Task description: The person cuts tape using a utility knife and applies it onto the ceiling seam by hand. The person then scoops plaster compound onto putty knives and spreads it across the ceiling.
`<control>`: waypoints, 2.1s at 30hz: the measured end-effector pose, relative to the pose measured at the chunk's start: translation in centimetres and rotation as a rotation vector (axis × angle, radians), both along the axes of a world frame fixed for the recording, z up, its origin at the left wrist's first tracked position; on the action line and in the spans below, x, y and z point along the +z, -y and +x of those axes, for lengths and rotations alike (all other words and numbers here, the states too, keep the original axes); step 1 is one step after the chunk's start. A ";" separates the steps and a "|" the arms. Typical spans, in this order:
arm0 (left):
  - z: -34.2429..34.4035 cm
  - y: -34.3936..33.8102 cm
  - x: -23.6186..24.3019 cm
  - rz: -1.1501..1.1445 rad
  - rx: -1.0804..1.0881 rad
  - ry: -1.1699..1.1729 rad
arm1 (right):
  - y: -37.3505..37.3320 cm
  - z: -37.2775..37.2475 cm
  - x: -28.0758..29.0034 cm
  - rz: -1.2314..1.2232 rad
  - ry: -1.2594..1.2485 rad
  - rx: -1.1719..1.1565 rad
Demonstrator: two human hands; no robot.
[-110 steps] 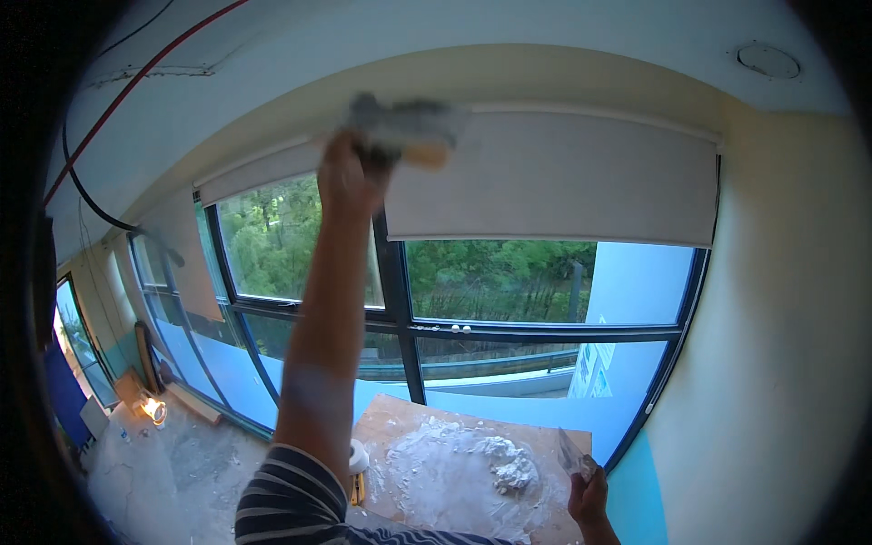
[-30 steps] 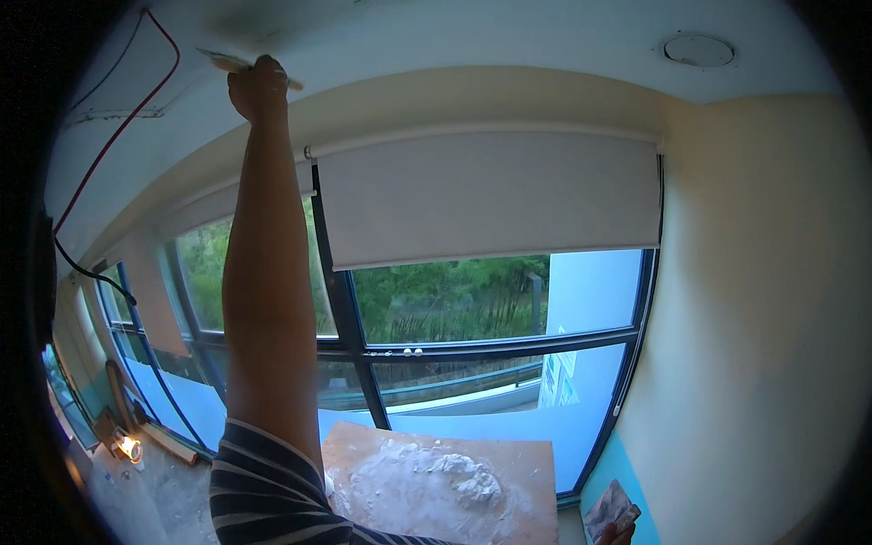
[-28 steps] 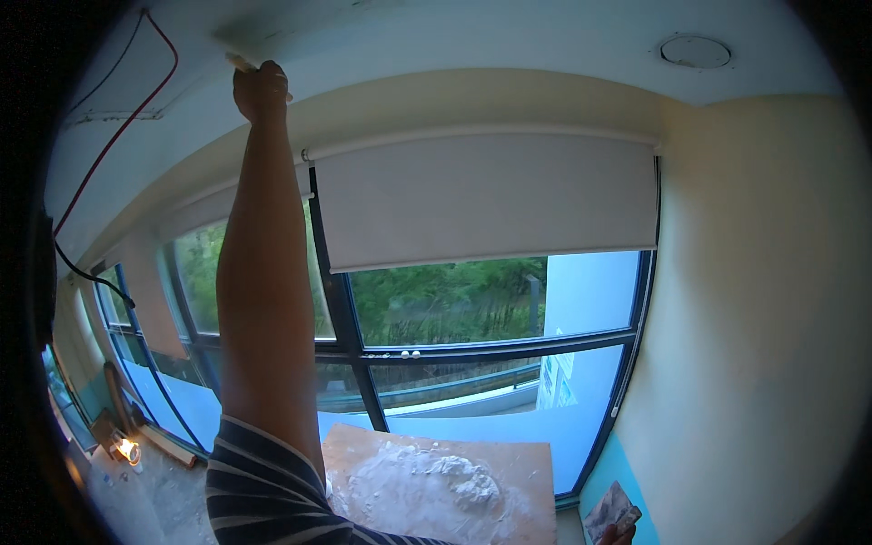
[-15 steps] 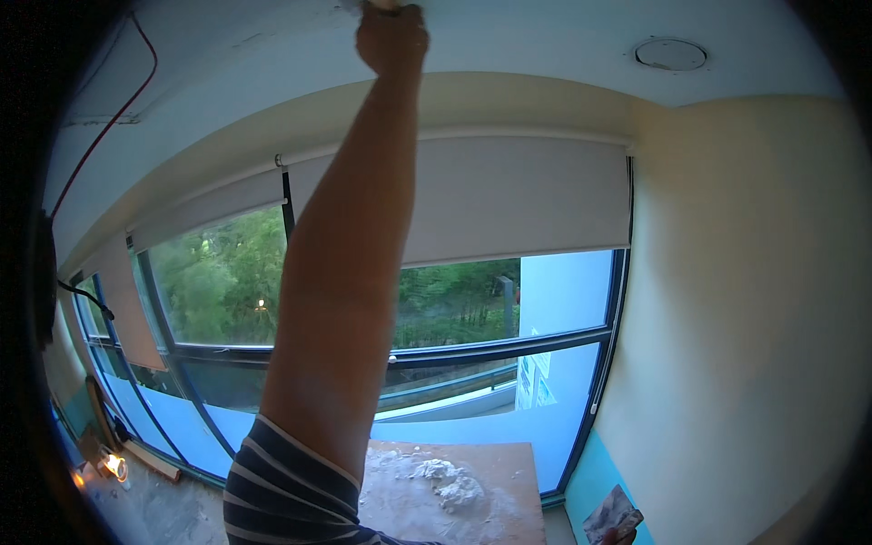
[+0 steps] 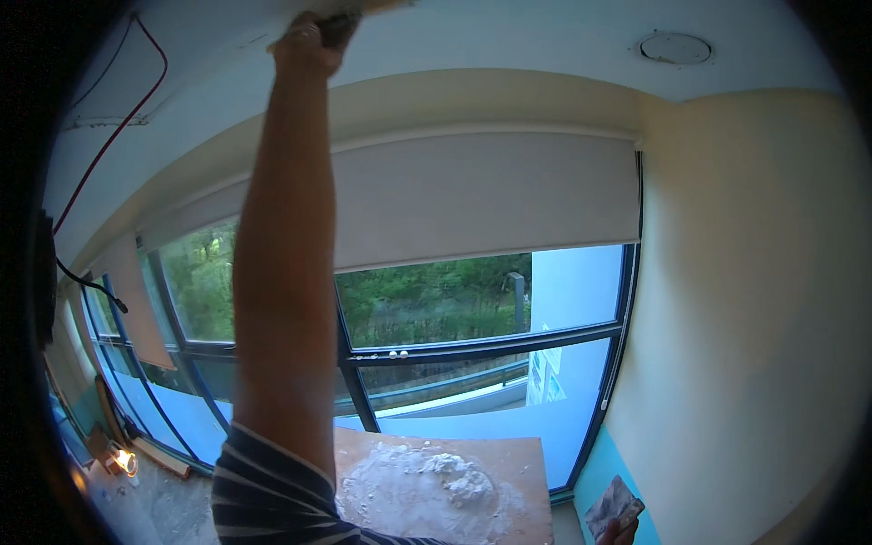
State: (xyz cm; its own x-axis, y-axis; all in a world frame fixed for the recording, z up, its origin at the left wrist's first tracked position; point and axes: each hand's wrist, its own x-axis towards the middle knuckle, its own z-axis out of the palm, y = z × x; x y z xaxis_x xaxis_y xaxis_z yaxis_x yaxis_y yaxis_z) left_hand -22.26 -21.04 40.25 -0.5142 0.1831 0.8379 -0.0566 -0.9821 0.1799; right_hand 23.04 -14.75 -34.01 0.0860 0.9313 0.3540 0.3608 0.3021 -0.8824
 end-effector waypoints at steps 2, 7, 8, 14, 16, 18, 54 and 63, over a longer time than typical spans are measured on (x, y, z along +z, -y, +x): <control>1.2 2.2 0.8 0.065 0.020 -0.003 | -0.4 -0.8 0.4 -0.025 -0.023 0.005; 3.0 9.7 0.1 0.277 0.126 -0.234 | -1.1 -1.3 0.0 -0.043 0.009 0.051; 1.6 9.2 -2.1 0.300 0.121 -0.340 | -1.2 -1.5 0.0 -0.047 0.016 0.042; -6.4 8.0 -6.0 0.268 1.116 -0.121 | -1.8 -2.7 -0.4 0.040 0.019 0.095; -3.5 6.5 -8.3 0.168 1.780 0.092 | -1.5 -2.9 0.0 0.060 0.010 0.081; -4.3 6.3 -8.3 0.292 1.890 0.008 | -1.4 -3.3 0.3 0.079 -0.005 0.094; -9.2 -10.1 -8.5 0.428 2.354 -0.619 | -1.3 -4.2 -0.5 -0.108 0.004 -0.086; -9.6 -2.5 -0.9 0.729 2.645 -0.719 | -2.5 -4.6 -0.8 -0.075 0.054 -0.087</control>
